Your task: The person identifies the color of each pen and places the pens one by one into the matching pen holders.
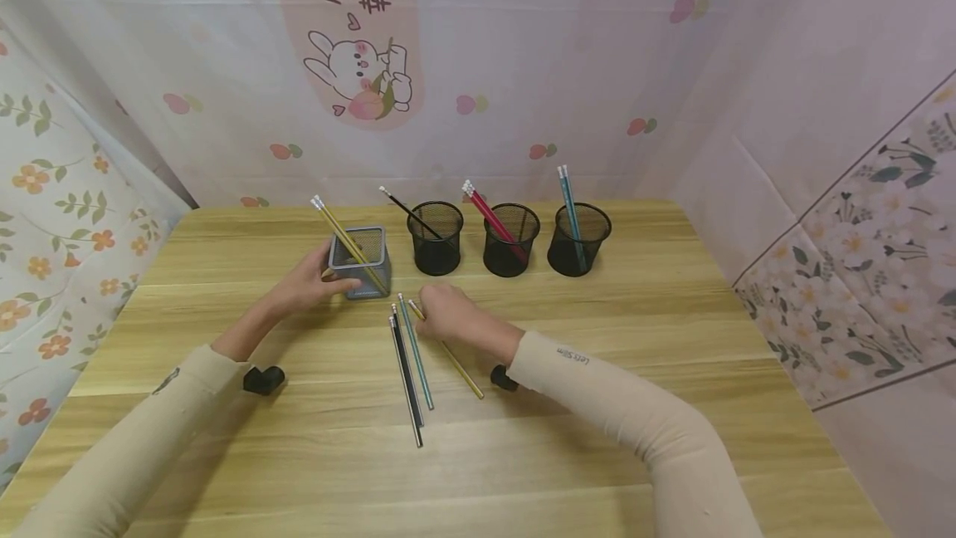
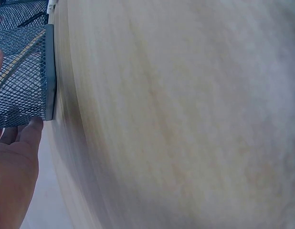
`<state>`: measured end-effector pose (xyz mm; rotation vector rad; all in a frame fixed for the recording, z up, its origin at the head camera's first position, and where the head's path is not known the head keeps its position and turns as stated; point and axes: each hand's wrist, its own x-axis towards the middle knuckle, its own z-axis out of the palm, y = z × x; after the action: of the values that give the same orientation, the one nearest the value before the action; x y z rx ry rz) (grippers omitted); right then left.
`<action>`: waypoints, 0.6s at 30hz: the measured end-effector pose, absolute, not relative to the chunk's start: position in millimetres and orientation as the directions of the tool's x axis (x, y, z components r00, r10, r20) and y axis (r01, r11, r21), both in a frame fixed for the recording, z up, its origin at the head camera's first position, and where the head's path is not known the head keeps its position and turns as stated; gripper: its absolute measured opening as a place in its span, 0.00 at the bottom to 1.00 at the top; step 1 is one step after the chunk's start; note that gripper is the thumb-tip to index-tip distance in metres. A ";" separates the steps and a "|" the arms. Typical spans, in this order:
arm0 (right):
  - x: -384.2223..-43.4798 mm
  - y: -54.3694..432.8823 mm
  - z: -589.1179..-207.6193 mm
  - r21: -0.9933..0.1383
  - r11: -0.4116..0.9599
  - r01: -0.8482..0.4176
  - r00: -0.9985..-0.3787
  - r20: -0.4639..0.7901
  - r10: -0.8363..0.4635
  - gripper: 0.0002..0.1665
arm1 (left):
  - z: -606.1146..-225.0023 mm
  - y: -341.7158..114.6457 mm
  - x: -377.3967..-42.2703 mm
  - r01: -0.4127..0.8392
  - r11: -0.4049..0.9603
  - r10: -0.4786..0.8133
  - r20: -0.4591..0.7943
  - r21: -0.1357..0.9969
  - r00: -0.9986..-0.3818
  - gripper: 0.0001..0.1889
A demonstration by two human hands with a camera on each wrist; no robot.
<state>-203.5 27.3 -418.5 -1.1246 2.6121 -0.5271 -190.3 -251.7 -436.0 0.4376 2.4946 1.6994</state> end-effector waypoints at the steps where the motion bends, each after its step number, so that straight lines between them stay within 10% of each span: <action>1: -204.0 27.4 -418.4 -0.423 0.639 -0.642 -0.672 -0.090 -0.735 0.31 | -436.0 -251.9 -190.4 0.184 0.342 0.285 0.085 0.922 -0.955 0.38; 18: -208.7 32.2 -419.4 -0.475 0.629 -0.615 -0.675 -0.095 -0.732 0.19 | -436.4 -252.7 -191.1 0.181 0.352 0.279 0.082 0.918 -0.957 0.39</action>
<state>-208.7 32.2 -419.4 -1.0913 2.5740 -0.5976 -191.1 -252.7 -436.4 0.4277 2.5087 1.6864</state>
